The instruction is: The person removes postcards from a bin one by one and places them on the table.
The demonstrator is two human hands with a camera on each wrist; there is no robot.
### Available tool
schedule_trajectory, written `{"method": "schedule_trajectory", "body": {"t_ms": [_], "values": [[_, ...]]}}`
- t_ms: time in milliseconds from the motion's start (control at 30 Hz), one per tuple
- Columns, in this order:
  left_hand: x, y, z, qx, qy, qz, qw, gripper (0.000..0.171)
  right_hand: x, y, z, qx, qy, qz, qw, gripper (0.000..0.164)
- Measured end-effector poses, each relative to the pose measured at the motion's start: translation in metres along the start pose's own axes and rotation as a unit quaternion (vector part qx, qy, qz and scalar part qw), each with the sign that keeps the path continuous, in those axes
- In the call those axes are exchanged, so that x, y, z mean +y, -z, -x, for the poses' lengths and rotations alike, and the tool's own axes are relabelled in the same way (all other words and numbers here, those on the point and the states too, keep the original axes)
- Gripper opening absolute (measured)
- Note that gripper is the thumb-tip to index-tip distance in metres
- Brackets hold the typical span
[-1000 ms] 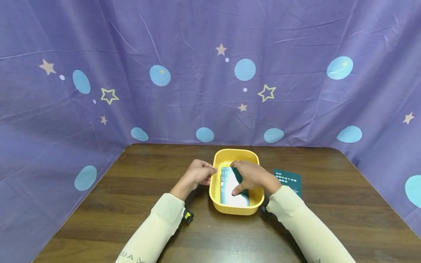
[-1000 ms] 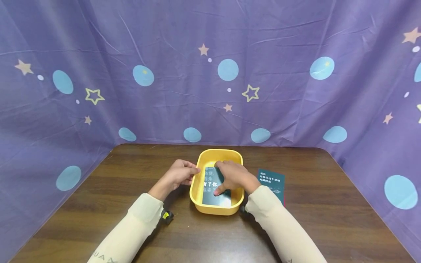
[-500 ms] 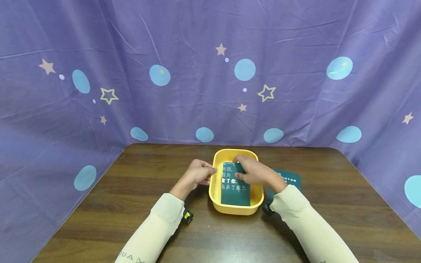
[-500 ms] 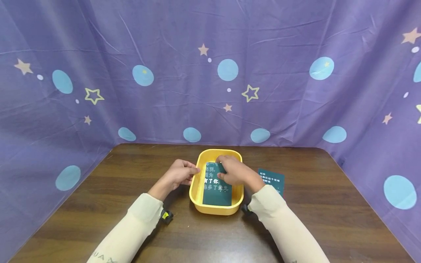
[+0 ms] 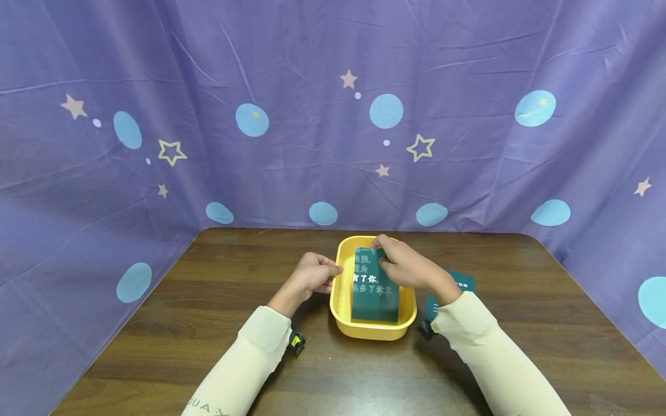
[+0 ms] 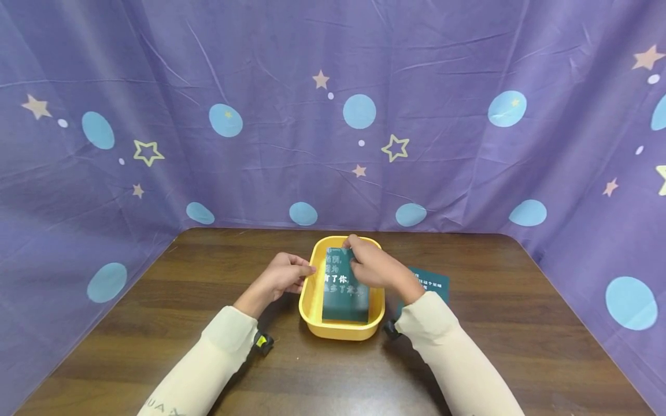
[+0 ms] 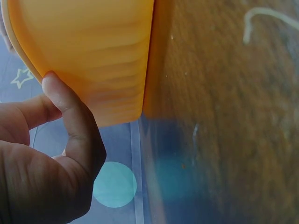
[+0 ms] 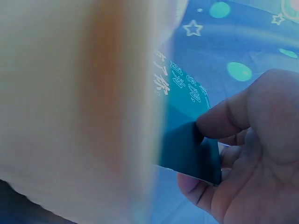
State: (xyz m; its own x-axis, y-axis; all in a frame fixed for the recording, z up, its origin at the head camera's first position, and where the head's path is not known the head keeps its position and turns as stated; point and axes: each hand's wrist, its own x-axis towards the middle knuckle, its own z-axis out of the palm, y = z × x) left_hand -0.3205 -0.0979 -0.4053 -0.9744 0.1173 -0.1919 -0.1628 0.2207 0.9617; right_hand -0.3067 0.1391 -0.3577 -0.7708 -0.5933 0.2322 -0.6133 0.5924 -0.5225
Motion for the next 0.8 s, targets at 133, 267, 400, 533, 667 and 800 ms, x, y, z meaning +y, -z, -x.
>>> {"method": "schedule_trajectory", "body": {"t_ms": [133,267,400,533,667,800], "values": [[0.001,0.0,0.0,-0.001,0.002,-0.003,1.0,0.014,-0.003,0.011,0.004,0.01,0.0,-0.003,1.0,0.025],[0.001,0.001,-0.001,-0.001,0.002,-0.011,0.9999,0.014,-0.004,0.023,0.008,0.034,0.008,-0.004,0.999,0.024],[0.001,0.001,-0.001,-0.003,0.002,-0.015,0.9999,0.015,-0.003,0.039,0.014,0.069,0.004,-0.002,0.998,0.023],[0.001,0.002,0.0,-0.005,0.004,-0.014,0.9999,0.015,0.0,0.055,0.023,0.089,-0.023,-0.01,0.996,0.023],[0.0,0.002,-0.001,-0.005,0.006,-0.014,0.9999,0.016,0.009,0.069,0.031,0.107,-0.054,-0.013,0.993,0.025],[0.0,0.002,-0.002,-0.005,0.007,-0.015,0.9998,0.015,0.024,0.081,0.038,0.117,-0.087,0.005,0.989,0.028]]}}
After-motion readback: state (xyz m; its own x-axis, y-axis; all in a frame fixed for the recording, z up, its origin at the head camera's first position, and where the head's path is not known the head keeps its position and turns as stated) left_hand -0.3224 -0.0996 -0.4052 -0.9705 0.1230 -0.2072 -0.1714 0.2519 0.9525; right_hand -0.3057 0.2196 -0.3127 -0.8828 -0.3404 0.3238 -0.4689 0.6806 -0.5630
